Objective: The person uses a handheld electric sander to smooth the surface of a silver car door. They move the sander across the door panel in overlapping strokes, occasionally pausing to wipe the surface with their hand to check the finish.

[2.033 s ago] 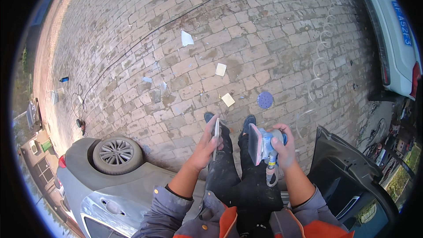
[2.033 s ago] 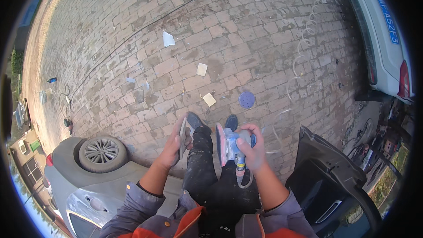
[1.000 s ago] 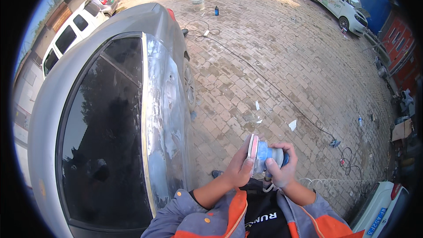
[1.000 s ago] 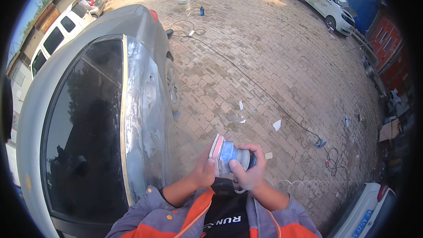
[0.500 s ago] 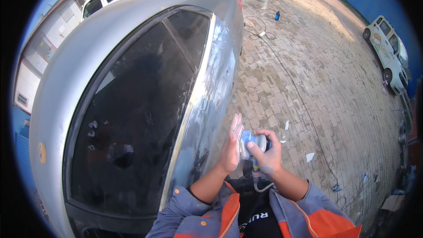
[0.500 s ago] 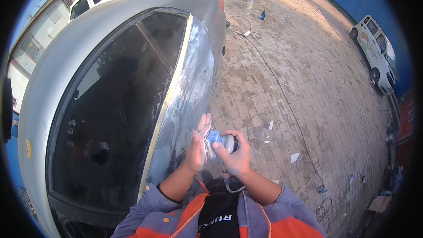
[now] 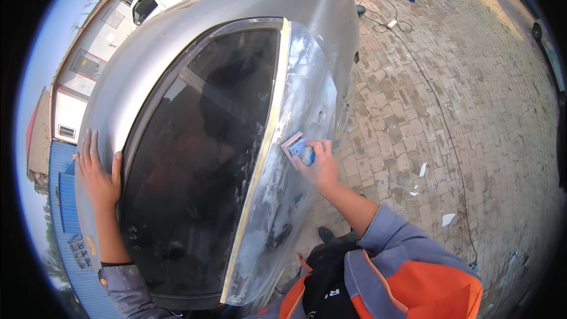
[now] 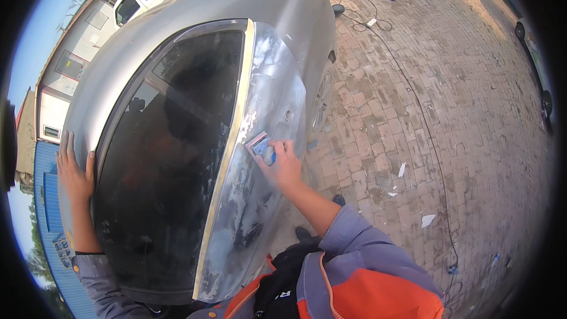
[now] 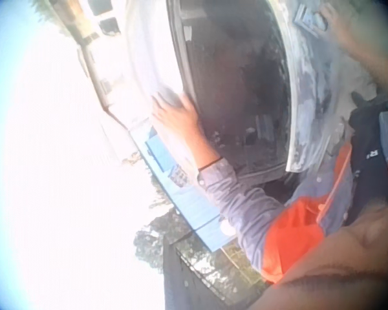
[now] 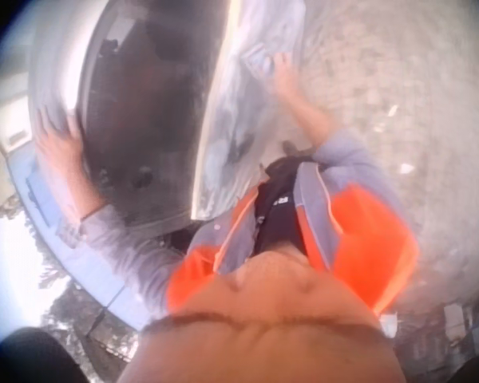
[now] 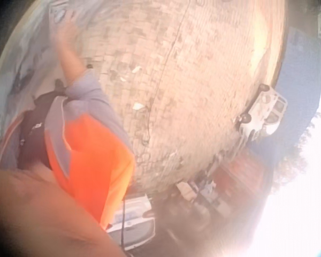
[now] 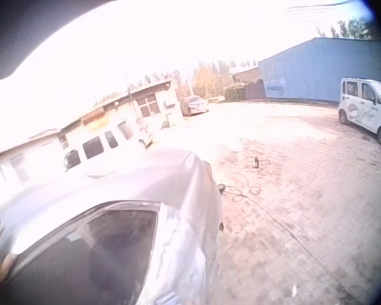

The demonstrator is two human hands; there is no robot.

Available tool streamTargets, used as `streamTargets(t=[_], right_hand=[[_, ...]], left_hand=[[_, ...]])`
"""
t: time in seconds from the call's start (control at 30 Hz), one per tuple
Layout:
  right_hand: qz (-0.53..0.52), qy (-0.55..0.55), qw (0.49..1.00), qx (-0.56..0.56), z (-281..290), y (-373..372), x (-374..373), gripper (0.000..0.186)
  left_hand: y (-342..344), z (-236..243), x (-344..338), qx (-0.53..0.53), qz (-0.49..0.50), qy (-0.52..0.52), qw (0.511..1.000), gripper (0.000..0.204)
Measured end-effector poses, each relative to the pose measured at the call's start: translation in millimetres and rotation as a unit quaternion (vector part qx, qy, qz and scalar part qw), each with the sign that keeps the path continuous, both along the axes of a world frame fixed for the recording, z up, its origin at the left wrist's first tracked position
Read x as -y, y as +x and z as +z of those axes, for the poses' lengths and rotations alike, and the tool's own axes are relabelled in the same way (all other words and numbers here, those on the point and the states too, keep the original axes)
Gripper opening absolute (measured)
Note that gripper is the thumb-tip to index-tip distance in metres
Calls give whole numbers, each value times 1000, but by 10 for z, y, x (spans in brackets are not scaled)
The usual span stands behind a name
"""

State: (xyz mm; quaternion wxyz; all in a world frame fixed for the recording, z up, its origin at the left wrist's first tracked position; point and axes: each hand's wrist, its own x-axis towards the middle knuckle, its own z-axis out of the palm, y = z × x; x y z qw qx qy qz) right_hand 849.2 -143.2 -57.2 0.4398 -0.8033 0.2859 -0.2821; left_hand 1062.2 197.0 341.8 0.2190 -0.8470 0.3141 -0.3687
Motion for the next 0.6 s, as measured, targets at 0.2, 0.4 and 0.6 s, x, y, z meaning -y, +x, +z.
streamTargets(t=[0.2, 0.4, 0.6], right_hand=[[14, 7, 1000, -17, -97, 383, 272, 54], [-34, 39, 994, -96, 244, 1111, 1269, 51], [35, 18, 996, -76, 127, 694, 632, 51]], left_hand=[[222, -77, -90, -140, 12, -101, 985, 61], [212, -59, -96, -141, 27, -105, 984, 63], [203, -66, -56, -144, 25, -103, 984, 64]])
